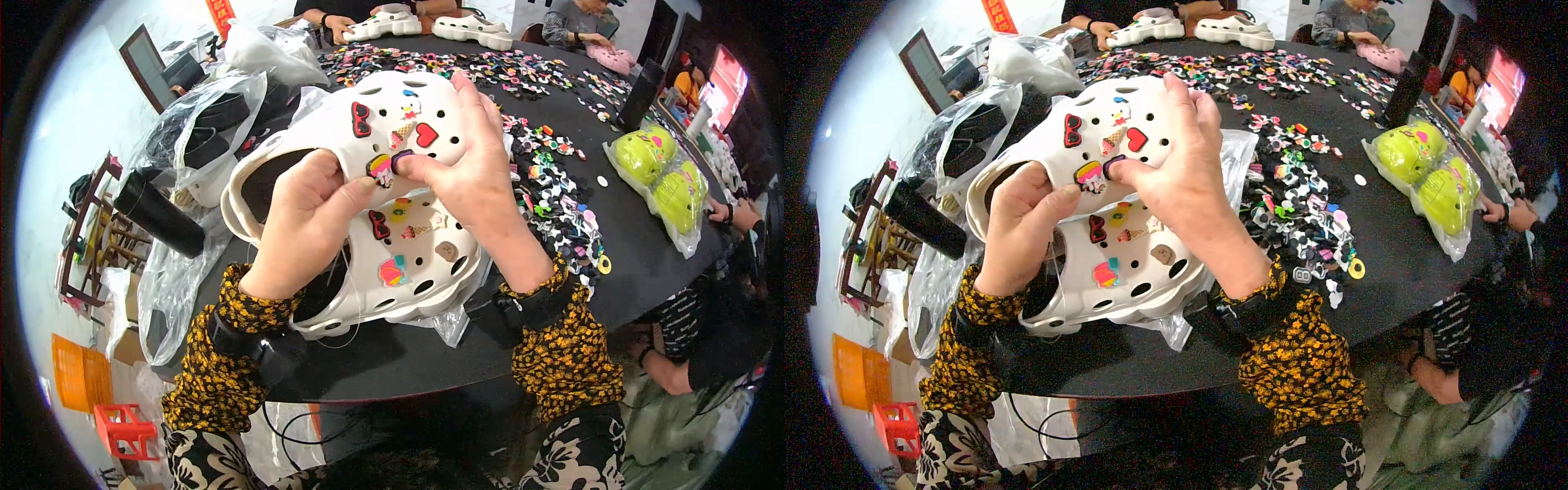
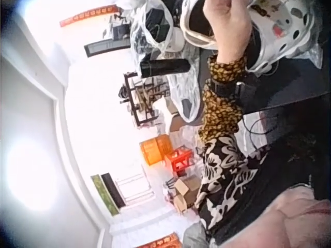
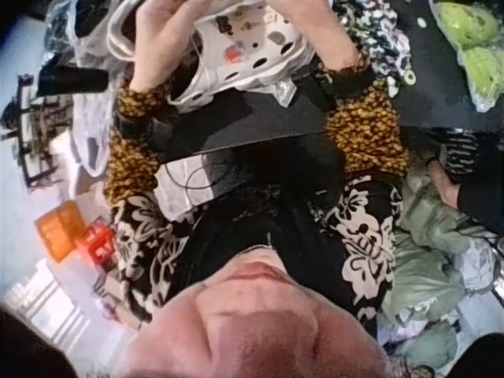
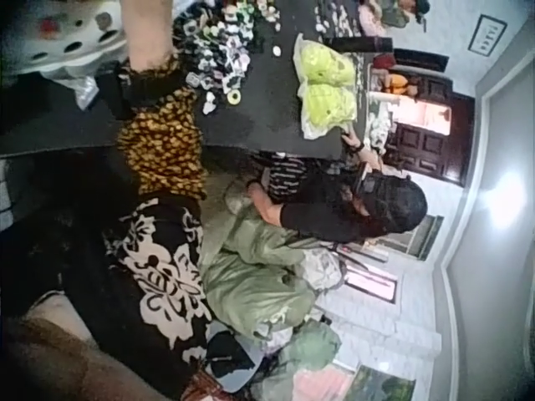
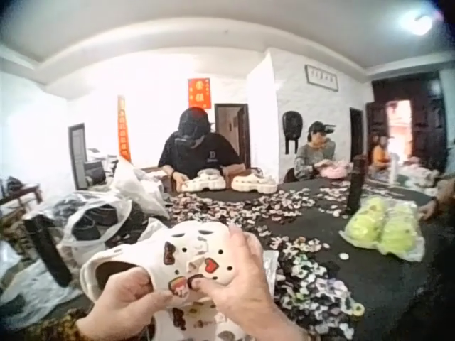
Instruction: Apply decorative charms to the holes of white foam clogs.
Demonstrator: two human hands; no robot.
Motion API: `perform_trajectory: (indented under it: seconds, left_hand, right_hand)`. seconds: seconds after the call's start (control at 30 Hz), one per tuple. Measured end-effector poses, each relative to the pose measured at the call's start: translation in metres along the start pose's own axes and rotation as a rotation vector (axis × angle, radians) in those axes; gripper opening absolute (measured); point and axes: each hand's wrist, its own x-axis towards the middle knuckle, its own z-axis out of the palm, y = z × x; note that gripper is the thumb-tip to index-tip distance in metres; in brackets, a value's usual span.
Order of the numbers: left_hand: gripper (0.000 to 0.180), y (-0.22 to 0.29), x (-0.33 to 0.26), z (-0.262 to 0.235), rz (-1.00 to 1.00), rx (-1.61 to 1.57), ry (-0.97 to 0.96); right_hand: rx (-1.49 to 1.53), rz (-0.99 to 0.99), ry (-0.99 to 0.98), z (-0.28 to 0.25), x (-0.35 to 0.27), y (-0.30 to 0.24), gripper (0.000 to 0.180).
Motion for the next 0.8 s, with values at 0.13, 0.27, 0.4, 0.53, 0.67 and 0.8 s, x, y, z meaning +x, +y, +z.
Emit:
perform_trajectory:
  seconds: [0.13,0.27,0.4,0.53,0.67,0.8]
  left_hand:
    - [0.022,0.009,0.001,0.007,0.025,-0.038,0.008]
    - [0.028,0.014,0.004,0.006,-0.051,-0.099,0.030]
    - [0.031,0.006,0.007,-0.005,-0.119,-0.131,0.043]
    - [0.029,0.003,0.012,-0.003,-0.172,-0.173,0.102]
    - [0.028,0.000,0.012,-0.005,-0.196,-0.164,0.109]
    - [0.029,0.001,0.012,-0.006,-0.170,-0.145,0.096]
  right_hand:
    - [0.078,0.045,0.016,0.001,0.001,0.007,0.100]
    - [0.047,0.063,-0.088,-0.015,0.007,0.003,0.099]
    - [0.145,0.119,-0.205,-0.018,0.007,0.011,0.094]
    - [0.235,0.180,-0.246,-0.023,0.007,0.025,0.090]
    - [0.244,0.197,-0.217,-0.019,0.006,0.032,0.087]
    - [0.254,0.206,-0.233,-0.020,0.006,0.030,0.082]
